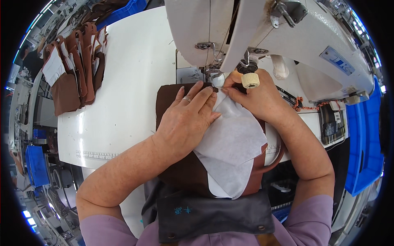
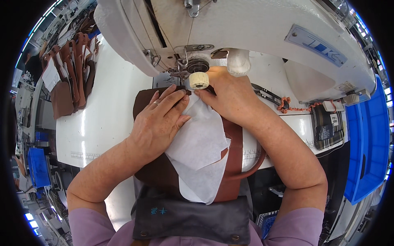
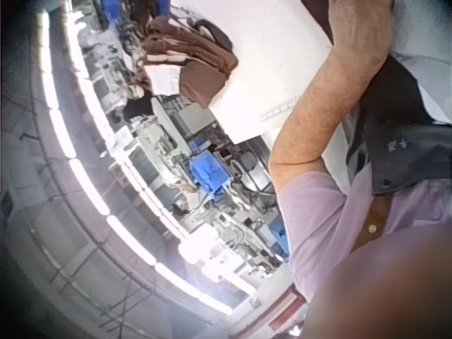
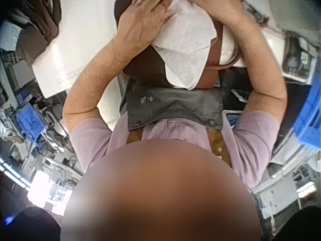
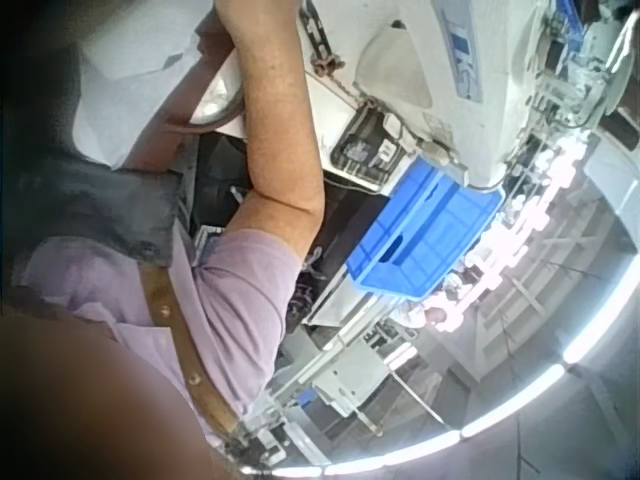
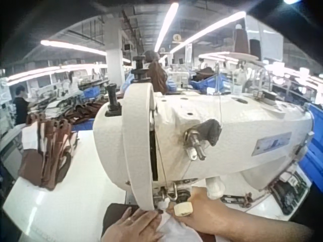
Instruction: Sewing together components of a leather handbag using an industrial sewing machine.
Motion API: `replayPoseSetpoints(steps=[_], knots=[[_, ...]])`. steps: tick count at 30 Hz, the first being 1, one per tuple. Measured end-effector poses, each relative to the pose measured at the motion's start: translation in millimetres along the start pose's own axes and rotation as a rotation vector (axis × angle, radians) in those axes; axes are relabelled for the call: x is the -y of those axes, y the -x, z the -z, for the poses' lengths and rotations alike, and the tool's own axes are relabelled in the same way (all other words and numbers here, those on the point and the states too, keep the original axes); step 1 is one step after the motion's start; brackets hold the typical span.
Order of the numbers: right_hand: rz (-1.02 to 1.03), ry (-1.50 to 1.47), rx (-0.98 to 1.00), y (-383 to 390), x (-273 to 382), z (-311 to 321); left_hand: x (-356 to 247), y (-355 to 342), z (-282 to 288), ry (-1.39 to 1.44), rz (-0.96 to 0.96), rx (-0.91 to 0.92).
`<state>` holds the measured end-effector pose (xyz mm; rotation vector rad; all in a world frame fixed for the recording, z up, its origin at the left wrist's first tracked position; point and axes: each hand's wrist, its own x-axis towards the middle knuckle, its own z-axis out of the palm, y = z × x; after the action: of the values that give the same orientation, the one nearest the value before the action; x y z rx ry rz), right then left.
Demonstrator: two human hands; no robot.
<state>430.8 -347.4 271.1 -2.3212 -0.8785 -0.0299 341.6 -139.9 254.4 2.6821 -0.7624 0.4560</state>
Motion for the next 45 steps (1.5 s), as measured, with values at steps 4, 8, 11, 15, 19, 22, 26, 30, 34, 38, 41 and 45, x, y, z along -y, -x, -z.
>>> replayPoseSetpoints(steps=[4,8,11,15,19,22,26,30,34,38,41,45], knots=[[0.072,0.040,-0.046,-3.1,-5.4,-2.0,4.0,-4.4,-1.9,0.017,0.005,-0.012],[0.040,-0.011,-0.082,-4.1,-7.6,-4.1,4.9,-5.6,-1.8,0.036,0.034,-0.011],[0.059,-0.017,-0.087,-4.8,-7.6,-3.2,5.4,-6.3,-2.5,0.033,0.035,-0.022],[0.072,-0.051,-0.106,-6.4,-8.3,-3.1,6.5,-7.6,-4.0,0.036,0.042,-0.042],[0.043,-0.008,-0.074,-7.5,-12.5,-5.0,5.9,-7.4,-4.3,0.038,0.039,-0.053],[0.038,-0.012,-0.091,-7.6,-14.6,-7.2,6.1,-7.2,-3.6,0.041,0.049,-0.044],[0.056,0.025,-0.098,-8.5,-15.5,-7.6,7.0,-7.3,-4.4,0.043,0.049,-0.045],[-0.010,-0.075,-0.075,-6.5,-14.0,-6.8,7.4,-6.7,-5.0,0.038,0.046,-0.049],[-0.063,-0.113,-0.080,-6.7,-12.0,-8.1,9.6,-7.2,-4.8,0.042,0.036,-0.072],[-0.169,-0.176,-0.048,-8.7,-10.6,-7.1,14.1,-8.5,-4.9,0.046,0.032,-0.064],[-0.212,-0.123,-0.015,-10.5,-9.5,-6.8,19.0,-10.8,-4.5,0.052,0.015,-0.072],[-0.207,-0.137,-0.055,-11.1,-8.2,-7.8,20.9,-11.7,-3.8,0.098,0.003,-0.083]])
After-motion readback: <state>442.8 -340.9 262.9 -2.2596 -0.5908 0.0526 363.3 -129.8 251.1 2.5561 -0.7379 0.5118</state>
